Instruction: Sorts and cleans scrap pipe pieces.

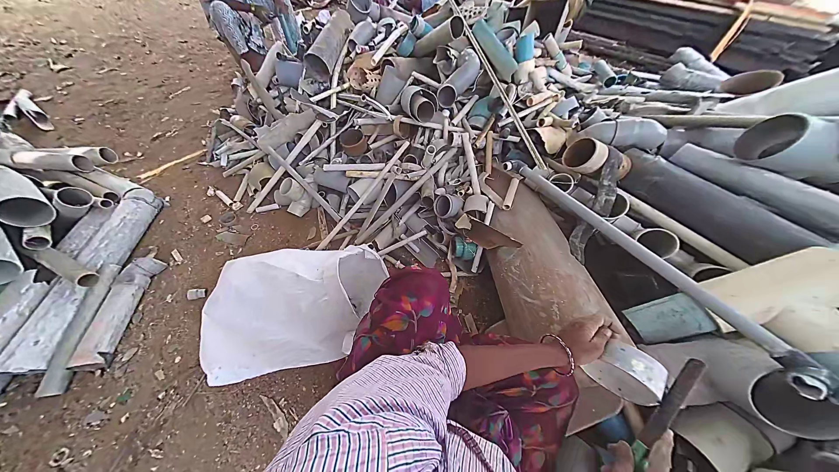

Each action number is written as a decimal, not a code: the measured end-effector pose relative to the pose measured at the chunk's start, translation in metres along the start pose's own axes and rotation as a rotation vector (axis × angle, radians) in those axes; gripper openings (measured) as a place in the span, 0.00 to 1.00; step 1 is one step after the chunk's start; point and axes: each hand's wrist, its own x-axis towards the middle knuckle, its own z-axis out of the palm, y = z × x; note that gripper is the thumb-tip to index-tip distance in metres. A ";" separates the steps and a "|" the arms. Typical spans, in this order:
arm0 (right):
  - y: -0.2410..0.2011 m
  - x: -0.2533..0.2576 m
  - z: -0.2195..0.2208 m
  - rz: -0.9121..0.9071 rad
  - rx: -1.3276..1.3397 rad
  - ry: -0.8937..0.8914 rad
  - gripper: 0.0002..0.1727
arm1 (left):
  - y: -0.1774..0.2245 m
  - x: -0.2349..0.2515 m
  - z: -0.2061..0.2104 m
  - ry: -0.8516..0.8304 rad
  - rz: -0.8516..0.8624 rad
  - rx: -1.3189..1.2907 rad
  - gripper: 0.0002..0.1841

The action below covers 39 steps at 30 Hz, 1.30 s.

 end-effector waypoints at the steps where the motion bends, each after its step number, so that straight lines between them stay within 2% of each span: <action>1: -0.004 -0.003 0.000 0.012 0.002 0.003 0.37 | 0.007 0.001 0.000 0.011 -0.002 -0.026 0.19; 3: -0.007 -0.005 0.003 -0.018 0.005 0.049 0.37 | 0.023 0.000 0.000 -0.032 -0.106 0.044 0.22; 6: -0.010 -0.008 -0.001 -0.035 -0.039 0.029 0.35 | 0.026 -0.008 0.010 -0.090 -0.232 0.345 0.28; 8: -0.016 -0.010 -0.008 -0.072 0.021 0.085 0.33 | 0.015 -0.010 0.016 0.006 -0.140 0.414 0.29; 11: -0.030 -0.016 -0.015 -0.306 0.035 0.296 0.31 | 0.003 -0.009 0.019 0.093 -0.023 0.402 0.29; 13: -0.025 -0.014 -0.012 -0.381 -0.080 0.348 0.29 | 0.019 -0.011 0.016 0.054 -0.089 0.387 0.27; 14: -0.020 -0.012 -0.010 -0.324 -0.137 0.266 0.29 | 0.024 -0.012 0.015 0.045 -0.121 0.386 0.27; 15: -0.015 -0.009 -0.013 -0.202 -0.158 0.108 0.30 | 0.019 -0.011 0.016 0.060 -0.106 0.389 0.27; 16: -0.013 -0.007 -0.015 -0.121 -0.151 0.024 0.32 | 0.007 -0.011 0.018 0.096 -0.044 0.393 0.26; 18: -0.016 -0.007 -0.020 -0.140 -0.118 0.123 0.32 | -0.005 -0.007 0.019 0.135 0.037 0.369 0.26; 20: -0.017 -0.011 -0.016 -0.272 -0.101 0.330 0.31 | -0.017 -0.008 0.018 0.155 0.085 0.352 0.26; 21: -0.016 -0.010 -0.014 -0.304 -0.113 0.349 0.31 | -0.020 -0.008 0.017 0.156 0.095 0.346 0.27; 22: -0.013 -0.008 -0.013 -0.284 -0.133 0.279 0.31 | -0.022 -0.007 0.016 0.149 0.092 0.342 0.27; 24: -0.006 -0.001 -0.018 -0.089 -0.125 -0.031 0.33 | -0.023 -0.006 0.014 0.135 0.074 0.338 0.28; 25: -0.004 0.001 -0.017 -0.048 -0.111 -0.066 0.34 | -0.024 -0.007 0.013 0.132 0.074 0.336 0.28; 29: -0.005 0.000 -0.002 -0.219 -0.025 0.259 0.31 | -0.033 -0.006 0.011 0.175 0.147 0.270 0.26; 30: -0.004 0.002 0.002 -0.245 -0.037 0.266 0.31 | -0.031 -0.007 0.010 0.168 0.144 0.264 0.26; 33: 0.000 0.009 0.000 -0.105 -0.105 0.020 0.32 | -0.029 -0.008 0.009 0.164 0.154 0.274 0.25; 34: -0.001 0.010 -0.001 -0.107 -0.108 0.048 0.32 | -0.028 -0.007 0.009 0.165 0.158 0.273 0.25; 37: -0.005 0.009 0.005 -0.277 -0.070 0.317 0.29 | -0.032 -0.007 0.008 0.159 0.143 0.287 0.25; 38: -0.003 0.012 0.009 -0.325 -0.074 0.355 0.28 | -0.033 -0.005 0.008 0.159 0.141 0.288 0.25; 39: 0.000 0.013 0.010 -0.307 -0.092 0.305 0.29 | -0.034 -0.006 0.008 0.159 0.137 0.281 0.25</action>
